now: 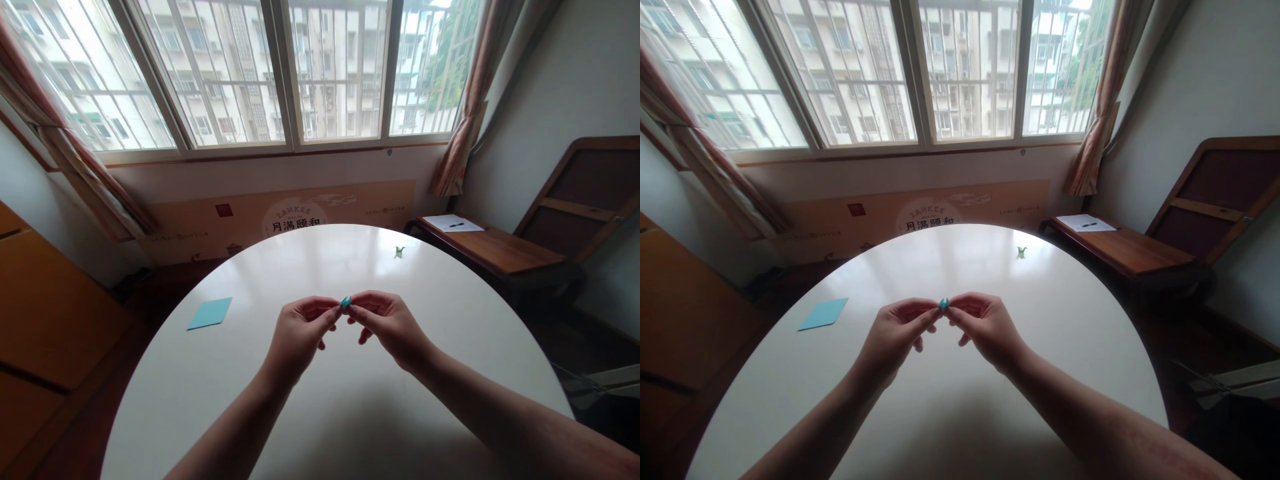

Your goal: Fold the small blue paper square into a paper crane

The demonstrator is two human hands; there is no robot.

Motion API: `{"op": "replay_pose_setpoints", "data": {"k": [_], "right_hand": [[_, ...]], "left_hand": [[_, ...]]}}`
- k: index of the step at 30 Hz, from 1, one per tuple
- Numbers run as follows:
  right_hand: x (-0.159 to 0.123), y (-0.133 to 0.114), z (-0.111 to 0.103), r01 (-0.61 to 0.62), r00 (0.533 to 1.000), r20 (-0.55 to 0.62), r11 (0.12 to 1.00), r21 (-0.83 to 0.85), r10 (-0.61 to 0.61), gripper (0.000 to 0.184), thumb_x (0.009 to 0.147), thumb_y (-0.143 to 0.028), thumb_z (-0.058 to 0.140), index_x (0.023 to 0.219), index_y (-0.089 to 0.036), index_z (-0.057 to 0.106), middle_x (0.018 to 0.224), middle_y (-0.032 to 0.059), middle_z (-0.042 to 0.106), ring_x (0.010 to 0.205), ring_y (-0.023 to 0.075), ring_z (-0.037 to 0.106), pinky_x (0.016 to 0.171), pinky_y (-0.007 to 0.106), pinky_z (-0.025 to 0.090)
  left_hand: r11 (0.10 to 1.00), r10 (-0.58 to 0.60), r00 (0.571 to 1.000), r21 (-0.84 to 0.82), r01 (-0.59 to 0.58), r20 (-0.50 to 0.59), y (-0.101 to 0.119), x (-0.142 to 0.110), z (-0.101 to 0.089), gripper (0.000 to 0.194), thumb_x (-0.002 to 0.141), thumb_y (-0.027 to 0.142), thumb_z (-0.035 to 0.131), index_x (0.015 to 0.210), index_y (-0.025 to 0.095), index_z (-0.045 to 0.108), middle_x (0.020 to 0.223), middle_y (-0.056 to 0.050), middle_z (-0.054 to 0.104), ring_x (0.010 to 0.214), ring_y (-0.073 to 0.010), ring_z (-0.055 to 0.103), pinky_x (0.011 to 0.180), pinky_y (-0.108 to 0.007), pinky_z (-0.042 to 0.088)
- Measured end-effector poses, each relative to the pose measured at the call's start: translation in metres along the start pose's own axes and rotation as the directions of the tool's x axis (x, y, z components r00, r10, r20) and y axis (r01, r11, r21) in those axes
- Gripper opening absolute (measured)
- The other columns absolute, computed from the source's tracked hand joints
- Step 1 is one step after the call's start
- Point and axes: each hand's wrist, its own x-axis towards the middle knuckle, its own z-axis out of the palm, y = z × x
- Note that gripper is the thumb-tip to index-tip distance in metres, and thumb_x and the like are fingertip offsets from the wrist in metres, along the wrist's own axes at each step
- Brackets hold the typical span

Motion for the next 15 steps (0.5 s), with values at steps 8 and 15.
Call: {"op": "replay_pose_setpoints", "data": {"k": [8, 15], "right_hand": [[-0.0017, -0.0025, 0.0005, 0.114, 0.994, 0.003, 0.992, -0.063, -0.114, 0.021, 0.076, -0.031, 0.083, 0.090, -0.016, 0.079, 0.078, 0.0069, 0.073, 0.072, 0.0186, 0.066, 0.044, 0.021, 0.055], [-0.0046, -0.0063, 0.0039, 0.172, 0.984, -0.033, 0.980, -0.096, -0.176, 0.019, 0.074, -0.029, 0.084, 0.085, -0.015, 0.080, 0.079, 0.0074, 0.072, 0.070, 0.0181, 0.065, 0.043, 0.021, 0.055]], "left_hand": [[0.996, 0.088, 0.996, -0.006, -0.088, 0.024, 0.0054, -0.0028, 0.0030, 0.018, 0.074, 0.030, 0.079, 0.082, 0.013, 0.079, 0.066, -0.004, 0.070, 0.057, -0.0135, 0.059, 0.037, -0.016, 0.045], [0.978, 0.195, 0.980, 0.081, -0.190, -0.048, 0.0043, -0.0054, 0.0056, 0.010, 0.076, 0.024, 0.075, 0.080, 0.015, 0.075, 0.066, -0.002, 0.068, 0.055, -0.0128, 0.058, 0.037, -0.017, 0.045]]}}
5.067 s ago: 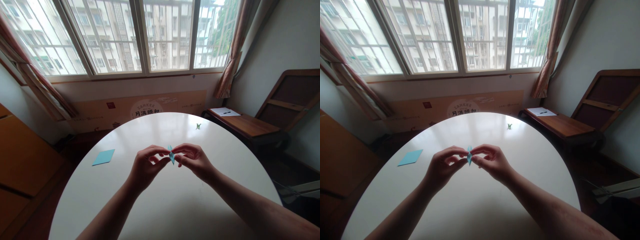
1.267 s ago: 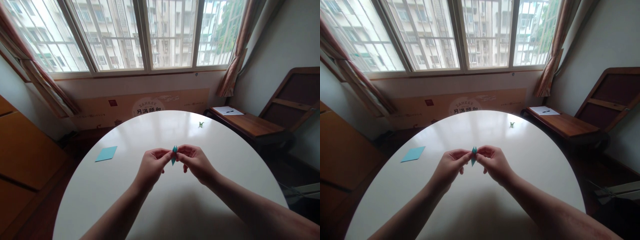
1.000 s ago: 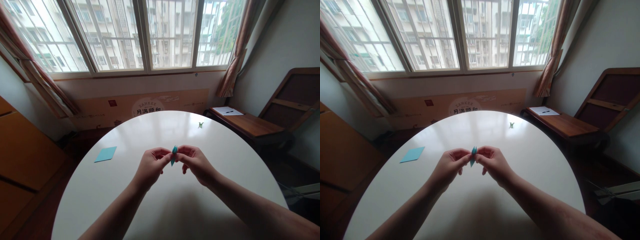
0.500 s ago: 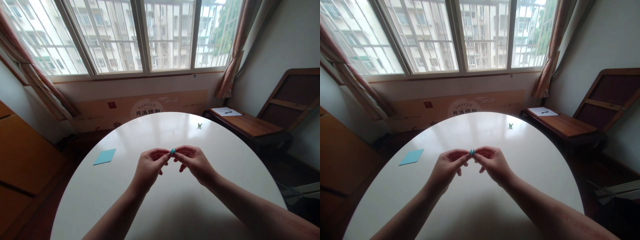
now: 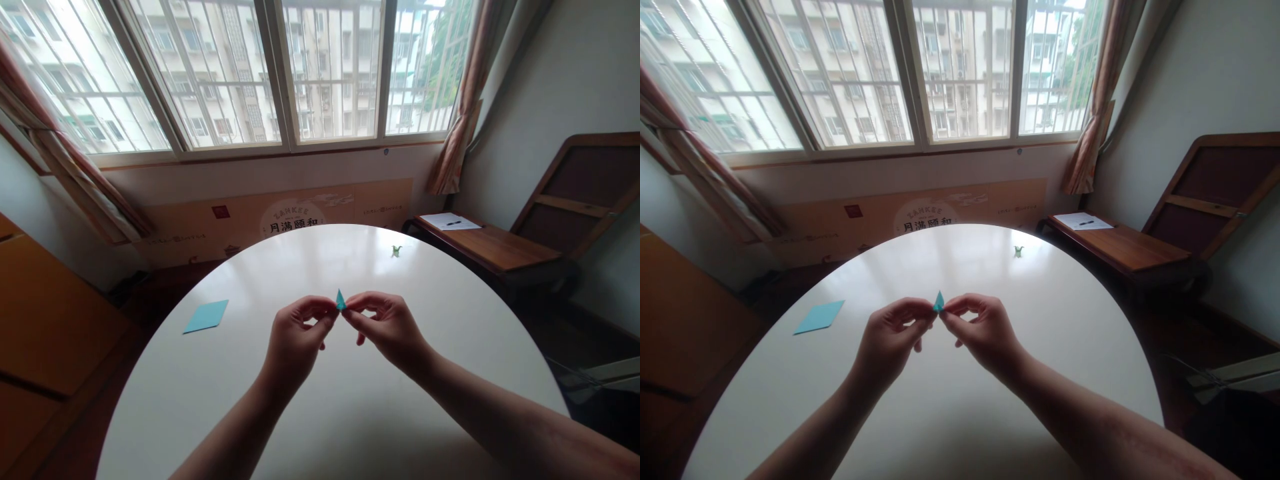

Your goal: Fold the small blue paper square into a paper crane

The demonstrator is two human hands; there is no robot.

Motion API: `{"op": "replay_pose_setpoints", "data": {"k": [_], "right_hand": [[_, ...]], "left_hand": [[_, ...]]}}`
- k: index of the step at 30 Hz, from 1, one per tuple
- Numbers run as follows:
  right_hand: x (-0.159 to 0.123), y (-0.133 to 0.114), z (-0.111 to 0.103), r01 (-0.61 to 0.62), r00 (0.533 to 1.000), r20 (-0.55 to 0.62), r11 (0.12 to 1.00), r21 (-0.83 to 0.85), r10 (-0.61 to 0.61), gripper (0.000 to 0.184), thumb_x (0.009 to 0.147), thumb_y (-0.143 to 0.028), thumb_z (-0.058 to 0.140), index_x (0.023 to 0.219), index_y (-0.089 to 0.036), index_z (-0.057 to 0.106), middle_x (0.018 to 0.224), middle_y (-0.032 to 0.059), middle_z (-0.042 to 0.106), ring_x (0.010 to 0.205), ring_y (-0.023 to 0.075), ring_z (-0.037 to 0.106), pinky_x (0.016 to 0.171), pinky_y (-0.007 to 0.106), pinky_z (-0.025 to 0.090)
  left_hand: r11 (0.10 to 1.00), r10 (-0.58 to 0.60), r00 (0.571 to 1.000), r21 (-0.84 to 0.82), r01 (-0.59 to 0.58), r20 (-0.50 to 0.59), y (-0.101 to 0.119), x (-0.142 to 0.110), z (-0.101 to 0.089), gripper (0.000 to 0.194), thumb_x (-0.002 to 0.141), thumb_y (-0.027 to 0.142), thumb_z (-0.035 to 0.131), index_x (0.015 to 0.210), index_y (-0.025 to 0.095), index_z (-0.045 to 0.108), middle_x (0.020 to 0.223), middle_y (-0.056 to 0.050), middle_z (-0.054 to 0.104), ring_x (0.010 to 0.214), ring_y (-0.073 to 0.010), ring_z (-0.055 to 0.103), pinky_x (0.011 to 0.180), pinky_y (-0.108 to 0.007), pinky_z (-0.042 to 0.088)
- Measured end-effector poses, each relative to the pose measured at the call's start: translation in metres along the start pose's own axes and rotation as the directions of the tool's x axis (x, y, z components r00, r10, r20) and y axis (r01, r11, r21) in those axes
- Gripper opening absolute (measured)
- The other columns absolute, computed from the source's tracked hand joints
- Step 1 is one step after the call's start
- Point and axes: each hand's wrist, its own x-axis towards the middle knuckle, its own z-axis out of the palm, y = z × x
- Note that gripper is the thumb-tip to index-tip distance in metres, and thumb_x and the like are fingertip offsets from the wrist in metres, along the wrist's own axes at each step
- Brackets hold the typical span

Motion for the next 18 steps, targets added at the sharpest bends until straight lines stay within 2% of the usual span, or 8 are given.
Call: {"op": "replay_pose_setpoints", "data": {"k": [5, 10, 14, 18], "right_hand": [[-0.0004, 0.0013, 0.0021, 0.004, 1.000, -0.025, 1.000, 0.021, -0.003, 0.018, 0.073, -0.029, 0.085, 0.081, -0.015, 0.076, 0.075, 0.0058, 0.071, 0.067, 0.0167, 0.064, 0.041, 0.020, 0.054], [0.0012, 0.0055, -0.0003, -0.088, 0.996, 0.021, 0.982, 0.167, 0.086, 0.027, 0.073, -0.028, 0.086, 0.092, -0.017, 0.072, 0.081, 0.0048, 0.073, 0.071, 0.0170, 0.066, 0.042, 0.019, 0.054], [0.0021, 0.0079, -0.0014, -0.163, 0.985, 0.082, 0.974, 0.157, 0.152, 0.029, 0.078, -0.036, 0.082, 0.097, -0.015, 0.076, 0.087, 0.0085, 0.074, 0.072, 0.0171, 0.066, 0.041, 0.019, 0.055], [0.0012, 0.0067, -0.0015, -0.158, 0.986, 0.078, 0.979, 0.129, 0.148, 0.030, 0.078, -0.040, 0.081, 0.092, -0.014, 0.077, 0.076, 0.0071, 0.071, 0.070, 0.0173, 0.065, 0.039, 0.019, 0.052]], "left_hand": [[0.998, 0.052, 0.998, -0.019, -0.053, -0.042, -0.0001, -0.0003, 0.0009, 0.015, 0.076, 0.024, 0.079, 0.082, 0.017, 0.067, 0.073, -0.001, 0.068, 0.060, -0.0132, 0.059, 0.037, -0.015, 0.043], [0.998, 0.057, 0.998, -0.017, -0.058, -0.026, 0.0003, -0.0003, -0.0006, 0.018, 0.079, 0.027, 0.078, 0.083, 0.018, 0.063, 0.075, -0.002, 0.067, 0.062, -0.0126, 0.057, 0.039, -0.016, 0.042], [0.998, 0.058, 0.998, 0.005, -0.058, -0.021, -0.0006, -0.0004, -0.0031, 0.018, 0.079, 0.028, 0.079, 0.083, 0.017, 0.065, 0.079, -0.003, 0.068, 0.064, -0.0123, 0.056, 0.042, -0.016, 0.042], [0.999, 0.032, 0.999, 0.008, -0.032, -0.020, -0.0003, -0.0001, -0.0038, 0.022, 0.077, 0.032, 0.081, 0.088, 0.017, 0.068, 0.080, -0.004, 0.070, 0.068, -0.0142, 0.059, 0.043, -0.017, 0.042]]}}
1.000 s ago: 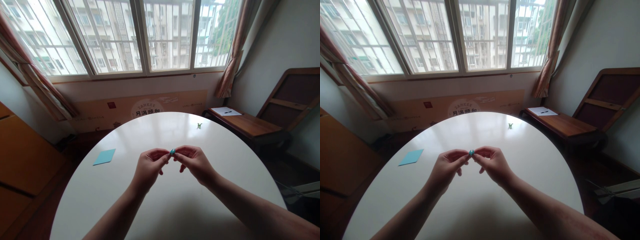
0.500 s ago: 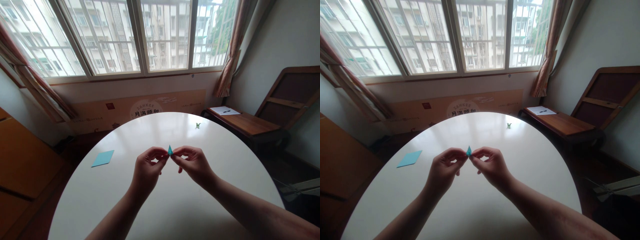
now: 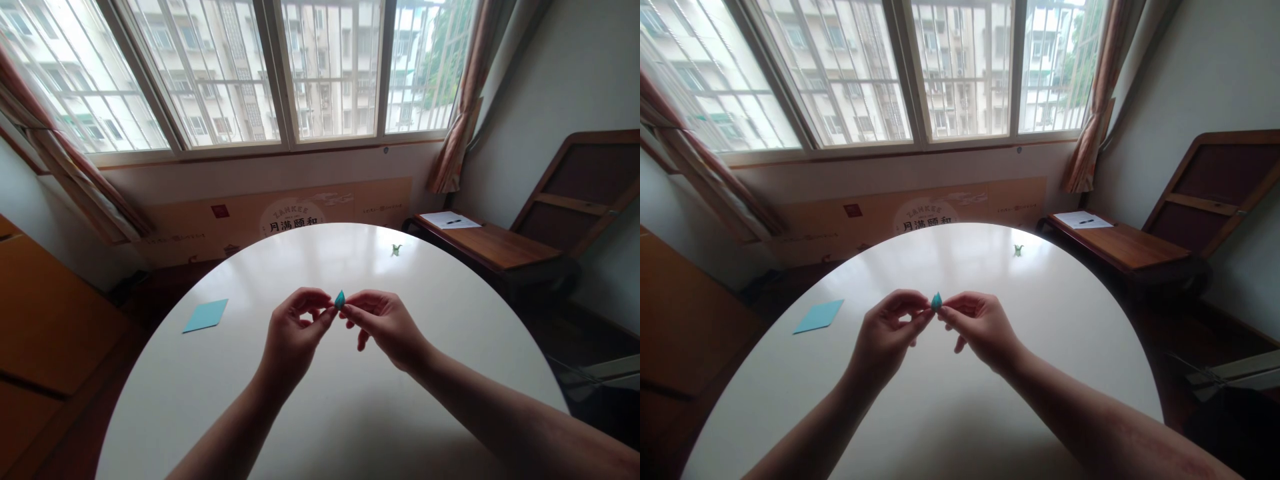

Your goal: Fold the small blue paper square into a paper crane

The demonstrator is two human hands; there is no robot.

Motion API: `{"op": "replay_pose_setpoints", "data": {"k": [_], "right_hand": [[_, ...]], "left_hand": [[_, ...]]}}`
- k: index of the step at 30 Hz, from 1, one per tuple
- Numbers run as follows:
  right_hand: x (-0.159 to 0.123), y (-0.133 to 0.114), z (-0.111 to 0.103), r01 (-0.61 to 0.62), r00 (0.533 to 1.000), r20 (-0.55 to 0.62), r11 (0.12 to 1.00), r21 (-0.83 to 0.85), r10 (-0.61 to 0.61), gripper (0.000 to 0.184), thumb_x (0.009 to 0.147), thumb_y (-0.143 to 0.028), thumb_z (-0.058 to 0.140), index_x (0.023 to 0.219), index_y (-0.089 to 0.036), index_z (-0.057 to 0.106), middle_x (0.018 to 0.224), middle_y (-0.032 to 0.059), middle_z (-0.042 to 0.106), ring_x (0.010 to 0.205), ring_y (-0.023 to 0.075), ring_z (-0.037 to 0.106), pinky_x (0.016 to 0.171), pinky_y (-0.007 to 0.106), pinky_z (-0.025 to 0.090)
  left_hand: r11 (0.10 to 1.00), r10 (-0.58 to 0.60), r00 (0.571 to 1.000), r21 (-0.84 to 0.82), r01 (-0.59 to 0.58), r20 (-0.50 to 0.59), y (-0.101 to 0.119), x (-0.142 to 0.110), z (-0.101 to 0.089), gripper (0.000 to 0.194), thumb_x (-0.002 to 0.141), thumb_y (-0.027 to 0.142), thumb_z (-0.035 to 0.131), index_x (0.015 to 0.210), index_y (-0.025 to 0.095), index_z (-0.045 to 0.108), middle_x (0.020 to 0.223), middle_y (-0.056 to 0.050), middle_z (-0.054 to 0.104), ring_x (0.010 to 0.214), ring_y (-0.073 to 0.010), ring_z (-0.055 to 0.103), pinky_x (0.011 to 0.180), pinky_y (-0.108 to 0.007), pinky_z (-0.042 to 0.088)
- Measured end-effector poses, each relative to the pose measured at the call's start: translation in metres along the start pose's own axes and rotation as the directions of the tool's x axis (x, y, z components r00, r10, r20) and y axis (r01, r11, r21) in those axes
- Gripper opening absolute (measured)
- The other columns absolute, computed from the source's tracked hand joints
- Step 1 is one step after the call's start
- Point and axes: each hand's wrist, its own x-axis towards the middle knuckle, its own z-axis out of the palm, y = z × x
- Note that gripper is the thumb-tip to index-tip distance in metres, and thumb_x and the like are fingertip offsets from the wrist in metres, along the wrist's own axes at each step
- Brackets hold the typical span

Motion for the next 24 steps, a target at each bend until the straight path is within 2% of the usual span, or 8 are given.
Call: {"op": "replay_pose_setpoints", "data": {"k": [3, 7, 12, 17, 24], "right_hand": [[-0.0015, -0.0019, 0.0002, 0.037, 0.999, -0.013, 0.999, -0.029, -0.038, 0.030, 0.078, -0.040, 0.082, 0.091, -0.014, 0.077, 0.074, 0.0062, 0.069, 0.068, 0.0168, 0.064, 0.040, 0.019, 0.052], [-0.0026, -0.0036, 0.0010, 0.060, 0.998, -0.024, 0.996, -0.068, -0.062, 0.030, 0.078, -0.041, 0.081, 0.091, -0.014, 0.077, 0.075, 0.0064, 0.069, 0.068, 0.0172, 0.065, 0.040, 0.020, 0.052], [-0.0027, -0.0058, 0.0027, -0.008, 1.000, 0.001, 0.996, -0.094, 0.008, 0.036, 0.079, -0.046, 0.079, 0.093, -0.013, 0.076, 0.082, 0.0093, 0.071, 0.073, 0.0190, 0.066, 0.037, 0.018, 0.050], [-0.0027, -0.0065, 0.0028, -0.026, 0.999, 0.021, 0.993, -0.115, 0.028, 0.040, 0.079, -0.049, 0.077, 0.092, -0.012, 0.075, 0.078, 0.0087, 0.069, 0.073, 0.0197, 0.065, 0.035, 0.017, 0.048], [-0.0031, -0.0036, 0.0001, 0.052, 0.999, -0.004, 0.982, -0.180, -0.054, 0.033, 0.084, -0.045, 0.073, 0.092, -0.013, 0.075, 0.072, 0.0050, 0.066, 0.061, 0.0139, 0.060, 0.036, 0.017, 0.045]], "left_hand": [[0.996, -0.082, 0.995, -0.026, 0.084, 0.062, -0.0002, 0.0018, -0.0001, 0.030, 0.080, 0.039, 0.078, 0.097, 0.016, 0.072, 0.081, -0.006, 0.073, 0.061, -0.0133, 0.057, 0.040, -0.018, 0.041], [0.984, -0.167, 0.975, -0.040, 0.175, 0.147, -0.0012, 0.0049, -0.0011, 0.034, 0.081, 0.046, 0.076, 0.085, 0.013, 0.075, 0.073, -0.005, 0.071, 0.047, -0.0080, 0.046, 0.038, -0.018, 0.037], [0.994, -0.112, 0.986, 0.023, 0.110, 0.123, -0.0009, 0.0043, -0.0011, 0.031, 0.083, 0.045, 0.073, 0.082, 0.014, 0.073, 0.069, -0.002, 0.068, 0.044, -0.0072, 0.045, 0.038, -0.018, 0.036], [0.992, -0.032, 0.996, 0.127, 0.021, 0.089, 0.0004, 0.0013, 0.0016, 0.025, 0.086, 0.039, 0.069, 0.079, 0.015, 0.071, 0.068, -0.001, 0.068, 0.044, -0.0068, 0.044, 0.039, -0.018, 0.036], [0.994, -0.092, 0.991, 0.072, 0.086, 0.093, 0.0015, -0.0003, 0.0048, 0.028, 0.082, 0.041, 0.072, 0.086, 0.014, 0.076, 0.072, -0.005, 0.072, 0.048, -0.0096, 0.049, 0.040, -0.019, 0.042]]}}
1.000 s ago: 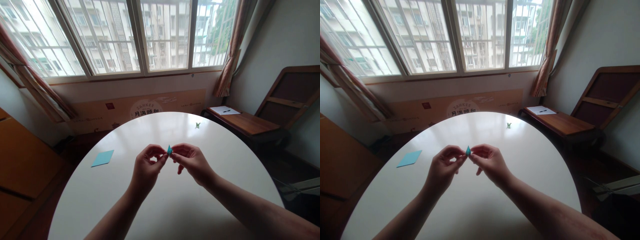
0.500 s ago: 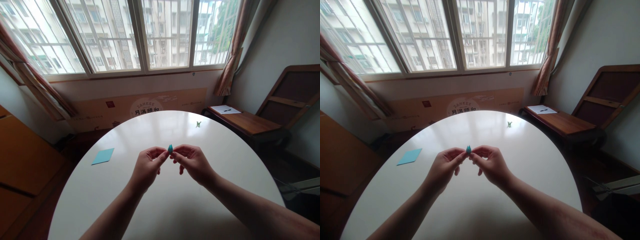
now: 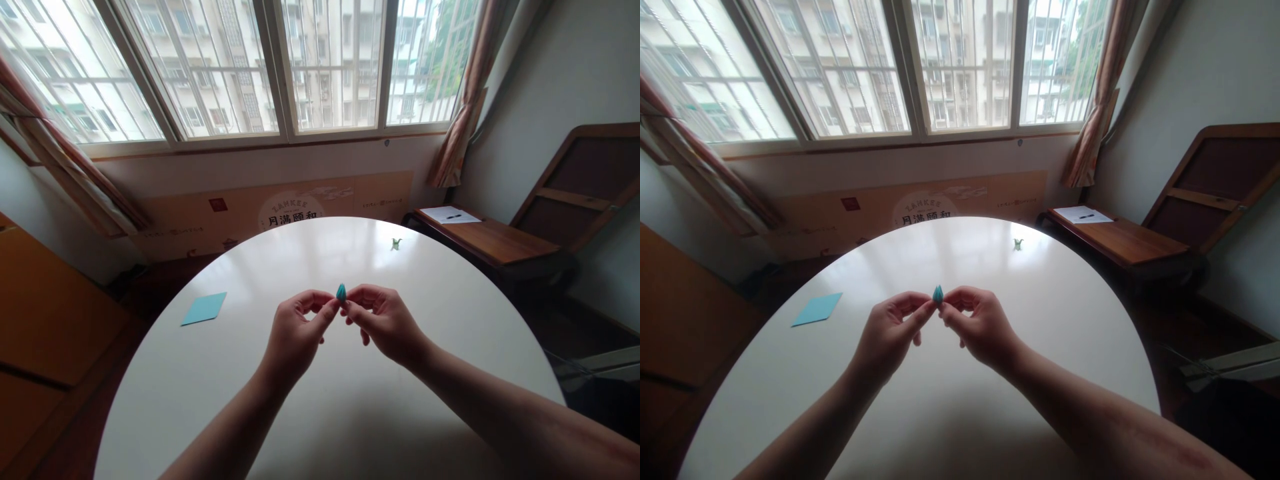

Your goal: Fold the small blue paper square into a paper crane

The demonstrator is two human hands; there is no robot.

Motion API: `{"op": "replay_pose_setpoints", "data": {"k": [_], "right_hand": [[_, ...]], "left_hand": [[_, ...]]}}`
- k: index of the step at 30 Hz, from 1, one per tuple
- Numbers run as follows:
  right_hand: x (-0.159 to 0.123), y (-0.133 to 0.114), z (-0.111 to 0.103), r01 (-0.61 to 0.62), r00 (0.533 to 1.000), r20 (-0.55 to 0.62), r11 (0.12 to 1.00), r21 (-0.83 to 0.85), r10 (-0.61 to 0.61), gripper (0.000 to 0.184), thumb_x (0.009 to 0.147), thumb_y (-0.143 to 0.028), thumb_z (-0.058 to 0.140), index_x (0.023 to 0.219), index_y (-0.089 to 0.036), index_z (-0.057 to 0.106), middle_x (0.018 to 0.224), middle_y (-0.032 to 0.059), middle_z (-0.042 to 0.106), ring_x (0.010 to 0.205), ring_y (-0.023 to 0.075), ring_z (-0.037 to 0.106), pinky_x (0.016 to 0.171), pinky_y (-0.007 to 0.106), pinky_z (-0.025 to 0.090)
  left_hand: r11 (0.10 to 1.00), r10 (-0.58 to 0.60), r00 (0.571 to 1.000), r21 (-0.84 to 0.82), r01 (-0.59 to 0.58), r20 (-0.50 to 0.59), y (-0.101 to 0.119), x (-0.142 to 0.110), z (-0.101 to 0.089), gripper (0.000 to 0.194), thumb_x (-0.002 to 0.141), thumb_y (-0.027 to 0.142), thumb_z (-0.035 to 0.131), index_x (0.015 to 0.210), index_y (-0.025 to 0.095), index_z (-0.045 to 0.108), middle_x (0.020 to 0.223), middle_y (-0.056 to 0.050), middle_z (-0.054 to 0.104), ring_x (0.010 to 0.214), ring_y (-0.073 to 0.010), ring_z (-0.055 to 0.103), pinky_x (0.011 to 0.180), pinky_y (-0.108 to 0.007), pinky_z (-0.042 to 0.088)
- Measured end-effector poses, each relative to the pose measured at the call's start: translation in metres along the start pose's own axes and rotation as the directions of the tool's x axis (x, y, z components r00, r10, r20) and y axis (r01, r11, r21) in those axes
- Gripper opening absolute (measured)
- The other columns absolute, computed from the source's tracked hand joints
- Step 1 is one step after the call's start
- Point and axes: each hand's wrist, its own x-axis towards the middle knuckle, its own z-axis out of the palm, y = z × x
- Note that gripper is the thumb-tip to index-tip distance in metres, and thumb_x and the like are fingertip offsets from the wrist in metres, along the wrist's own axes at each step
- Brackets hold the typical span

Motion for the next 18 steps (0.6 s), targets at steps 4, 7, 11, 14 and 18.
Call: {"op": "replay_pose_setpoints", "data": {"k": [4, 7, 11, 14, 18], "right_hand": [[-0.0011, -0.0008, 0.0001, 0.026, 1.000, -0.007, 1.000, -0.018, -0.026, 0.030, 0.087, -0.043, 0.070, 0.093, -0.013, 0.075, 0.070, 0.0029, 0.064, 0.055, 0.0104, 0.055, 0.036, 0.016, 0.043], [-0.0016, -0.0005, 0.0002, 0.046, 0.999, -0.008, 0.998, -0.036, -0.047, 0.029, 0.085, -0.042, 0.073, 0.094, -0.014, 0.075, 0.075, 0.0048, 0.066, 0.063, 0.0143, 0.060, 0.036, 0.017, 0.044], [-0.0008, 0.0014, -0.0007, 0.018, 1.000, -0.004, 1.000, 0.001, -0.018, 0.032, 0.083, -0.044, 0.076, 0.094, -0.014, 0.074, 0.082, 0.0079, 0.069, 0.073, 0.0193, 0.066, 0.036, 0.017, 0.046], [0.0004, 0.0021, -0.0011, -0.009, 1.000, 0.003, 0.998, 0.067, 0.009, 0.034, 0.082, -0.045, 0.077, 0.094, -0.014, 0.073, 0.081, 0.0076, 0.068, 0.074, 0.0194, 0.066, 0.036, 0.017, 0.048], [0.0020, 0.0014, -0.0003, -0.032, 0.999, 0.006, 0.994, 0.109, 0.031, 0.033, 0.083, -0.046, 0.076, 0.093, -0.014, 0.072, 0.074, 0.0048, 0.065, 0.069, 0.0170, 0.064, 0.036, 0.016, 0.046]], "left_hand": [[1.000, -0.010, 1.000, 0.001, 0.010, 0.022, 0.0029, -0.0010, -0.0006, 0.028, 0.081, 0.041, 0.073, 0.088, 0.014, 0.078, 0.070, -0.005, 0.071, 0.047, -0.0101, 0.049, 0.039, -0.020, 0.042], [0.999, 0.031, 0.999, 0.032, -0.030, -0.025, 0.0043, -0.0005, -0.0019, 0.024, 0.080, 0.038, 0.074, 0.083, 0.015, 0.078, 0.064, -0.003, 0.069, 0.047, -0.0099, 0.049, 0.040, -0.019, 0.041], [0.998, 0.037, 0.999, 0.042, -0.035, -0.038, 0.0035, 0.0013, -0.0034, 0.023, 0.080, 0.038, 0.074, 0.080, 0.015, 0.079, 0.061, -0.002, 0.068, 0.046, -0.0099, 0.048, 0.040, -0.019, 0.041], [0.999, -0.002, 1.000, 0.036, 0.003, -0.030, 0.0015, 0.0020, -0.0034, 0.025, 0.080, 0.039, 0.074, 0.081, 0.015, 0.079, 0.063, -0.003, 0.070, 0.046, -0.0098, 0.048, 0.040, -0.019, 0.041], [0.999, -0.044, 0.999, -0.003, 0.044, -0.008, -0.0009, 0.0016, -0.0019, 0.027, 0.080, 0.040, 0.074, 0.083, 0.014, 0.079, 0.070, -0.006, 0.073, 0.048, -0.0099, 0.049, 0.040, -0.019, 0.042]]}}
